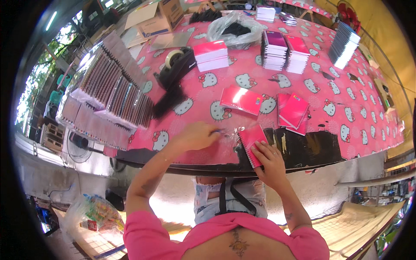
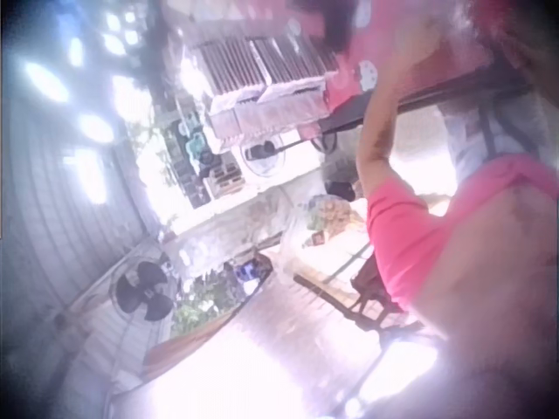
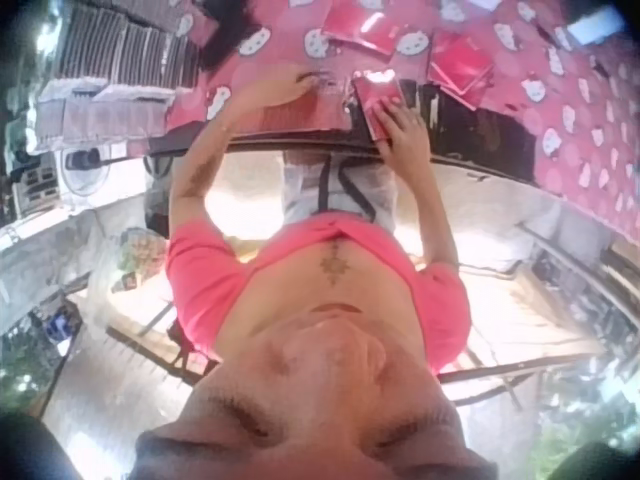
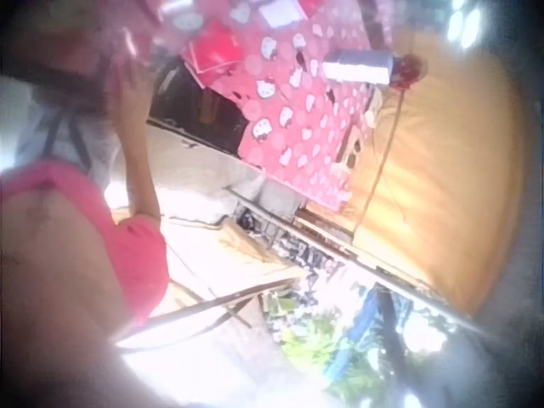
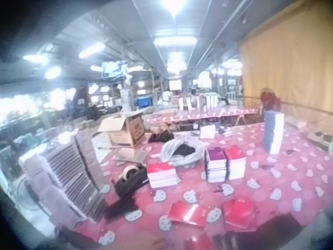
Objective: The person uses shears to trim a spiral-bound notebook and then places it into a plastic sleeve.
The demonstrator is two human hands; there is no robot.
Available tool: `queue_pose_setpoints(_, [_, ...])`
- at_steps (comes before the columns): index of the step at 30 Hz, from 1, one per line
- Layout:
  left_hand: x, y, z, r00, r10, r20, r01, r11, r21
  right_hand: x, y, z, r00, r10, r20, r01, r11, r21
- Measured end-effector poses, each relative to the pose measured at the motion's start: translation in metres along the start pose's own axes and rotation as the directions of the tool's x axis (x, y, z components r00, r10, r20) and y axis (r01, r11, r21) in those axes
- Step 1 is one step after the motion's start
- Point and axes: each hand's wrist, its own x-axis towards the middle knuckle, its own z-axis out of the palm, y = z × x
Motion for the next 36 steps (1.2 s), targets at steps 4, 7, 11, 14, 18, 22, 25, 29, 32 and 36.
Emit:
queue_pose_setpoints(4, [0.001, -0.015, 0.012, 0.95, 0.015, -0.311, 0.098, 0.933, 0.345, 0.005, -0.003, -0.003, 0.998, 0.02, -0.053, -0.021, 1.0, -0.008])
queue_pose_setpoints(7, [0.028, -0.014, 0.028, 0.844, 0.078, -0.53, -0.02, 0.993, 0.114, 0.014, -0.001, -0.009, 0.951, 0.183, -0.251, -0.091, 0.936, 0.339])
queue_pose_setpoints(11, [0.058, -0.007, 0.045, 0.773, 0.215, -0.597, -0.176, 0.977, 0.124, 0.041, 0.02, -0.039, 0.865, 0.142, -0.481, -0.055, 0.98, 0.19])
queue_pose_setpoints(14, [0.064, -0.007, 0.049, 0.763, 0.201, -0.614, -0.093, 0.974, 0.204, 0.061, 0.039, -0.056, 0.82, 0.084, -0.566, -0.176, 0.978, -0.11])
queue_pose_setpoints(18, [0.055, 0.013, 0.035, 0.778, 0.114, -0.618, -0.085, 0.994, 0.075, 0.062, 0.084, -0.025, 0.922, 0.281, -0.265, -0.366, 0.856, -0.366])
queue_pose_setpoints(22, [0.016, 0.072, -0.054, 0.565, 0.179, -0.806, -0.208, 0.976, 0.071, 0.061, 0.077, -0.016, 0.878, 0.248, -0.409, -0.392, 0.863, -0.318])
queue_pose_setpoints(25, [0.028, 0.1, -0.135, -0.007, 0.478, -0.878, -0.201, 0.86, 0.47, 0.06, 0.087, -0.017, 0.85, 0.202, -0.486, -0.36, 0.897, -0.257])
queue_pose_setpoints(29, [0.132, 0.072, -0.222, 0.103, 0.333, -0.937, -0.259, 0.919, 0.298, 0.059, 0.09, -0.017, 0.834, 0.188, -0.519, -0.33, 0.923, -0.197])
queue_pose_setpoints(32, [0.192, -0.004, -0.19, 0.392, 0.202, -0.897, -0.1, 0.979, 0.176, 0.063, 0.09, -0.009, 0.833, 0.195, -0.518, -0.306, 0.942, -0.138])
queue_pose_setpoints(36, [0.184, -0.034, -0.062, 0.716, 0.269, -0.645, -0.206, 0.963, 0.173, 0.057, 0.103, -0.013, 0.804, 0.245, -0.541, -0.335, 0.939, -0.073])
